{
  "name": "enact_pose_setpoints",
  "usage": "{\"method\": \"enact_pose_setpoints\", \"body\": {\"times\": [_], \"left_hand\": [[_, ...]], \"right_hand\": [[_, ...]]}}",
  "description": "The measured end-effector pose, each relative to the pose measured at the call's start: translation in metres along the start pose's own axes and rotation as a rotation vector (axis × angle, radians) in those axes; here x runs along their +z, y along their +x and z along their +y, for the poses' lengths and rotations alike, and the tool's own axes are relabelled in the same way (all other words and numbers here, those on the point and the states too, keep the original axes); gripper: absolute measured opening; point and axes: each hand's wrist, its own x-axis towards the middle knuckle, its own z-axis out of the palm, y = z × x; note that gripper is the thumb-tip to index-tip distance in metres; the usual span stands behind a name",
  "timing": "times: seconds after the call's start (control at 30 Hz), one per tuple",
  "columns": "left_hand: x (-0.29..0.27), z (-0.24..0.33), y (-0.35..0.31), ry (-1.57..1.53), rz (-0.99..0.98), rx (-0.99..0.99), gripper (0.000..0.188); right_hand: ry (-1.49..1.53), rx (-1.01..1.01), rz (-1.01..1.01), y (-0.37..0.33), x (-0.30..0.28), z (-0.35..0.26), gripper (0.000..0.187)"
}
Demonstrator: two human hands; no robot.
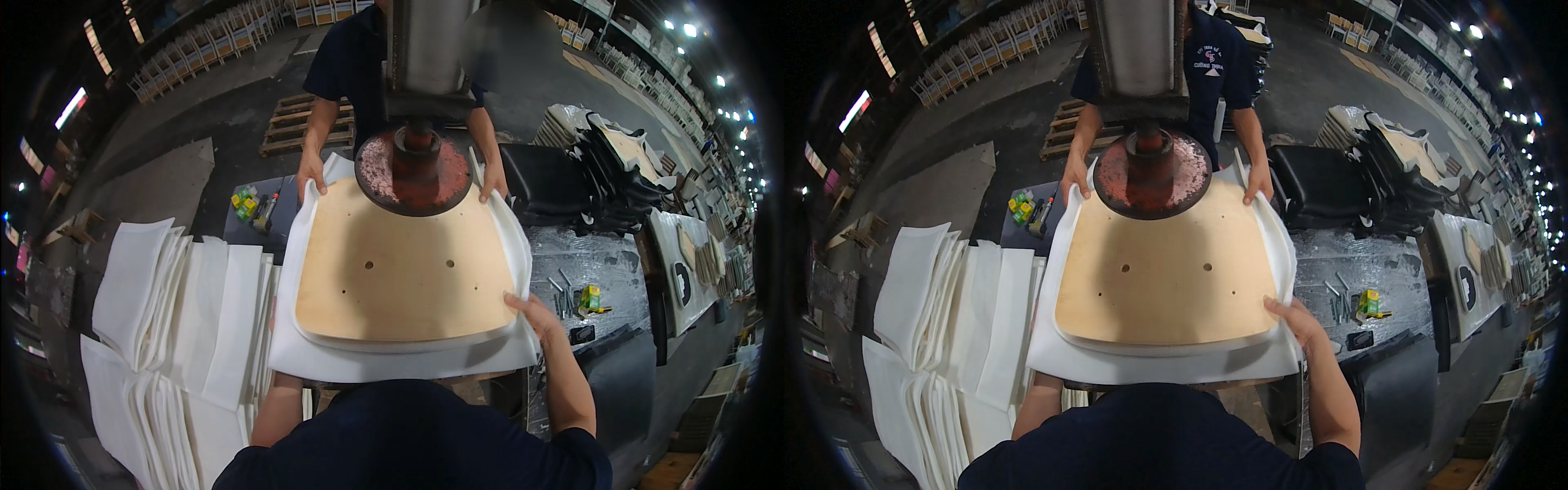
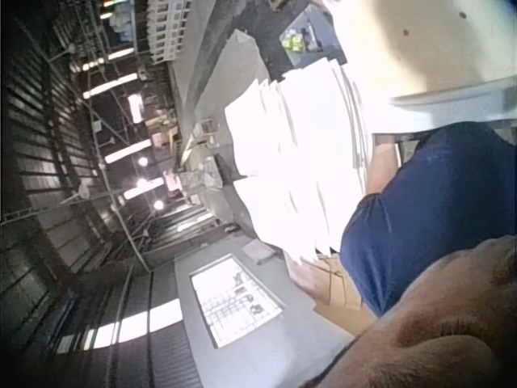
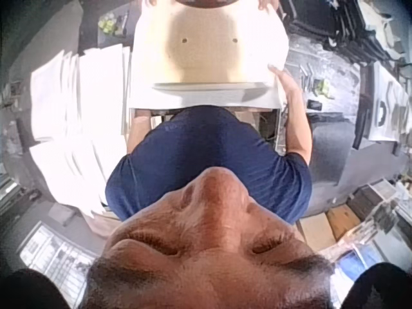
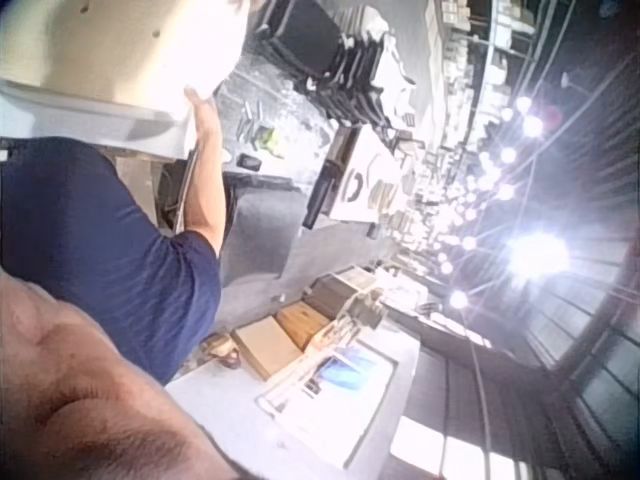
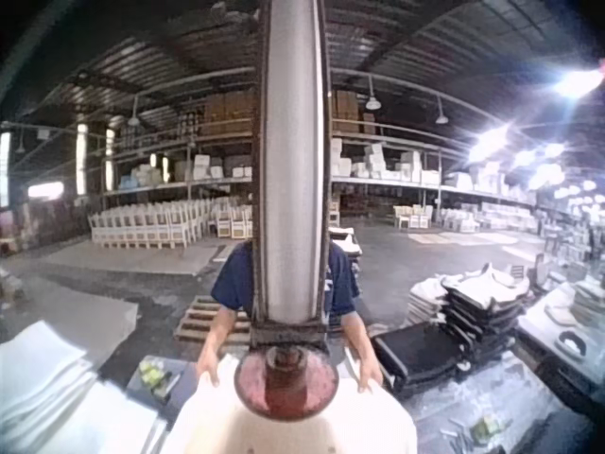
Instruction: The person aligns white foam and black fabric over a wooden seat base, then uses a pneumatic staple gun to secure the fabric edges. A coworker assists by holding the seat and applying staples on the opposite side.
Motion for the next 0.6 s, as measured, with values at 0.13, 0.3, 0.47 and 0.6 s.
{"method": "enact_pose_setpoints", "body": {"times": [0.13,0.3,0.47,0.6], "left_hand": [[0.0,-0.005,0.011,0.021,0.015,-0.011,0.058],[-0.029,-0.011,0.028,0.126,-0.072,0.033,0.056],[-0.055,-0.021,0.039,0.377,-0.01,0.129,0.054],[-0.08,-0.022,0.05,0.552,0.045,0.259,0.05]], "right_hand": [[-0.171,0.085,0.087,0.011,0.005,0.014,0.064],[-0.256,-0.015,0.098,0.018,0.009,0.023,0.065],[-0.3,-0.068,0.128,0.017,0.009,0.028,0.061],[-0.29,-0.058,0.14,0.022,0.014,0.027,0.057]]}}
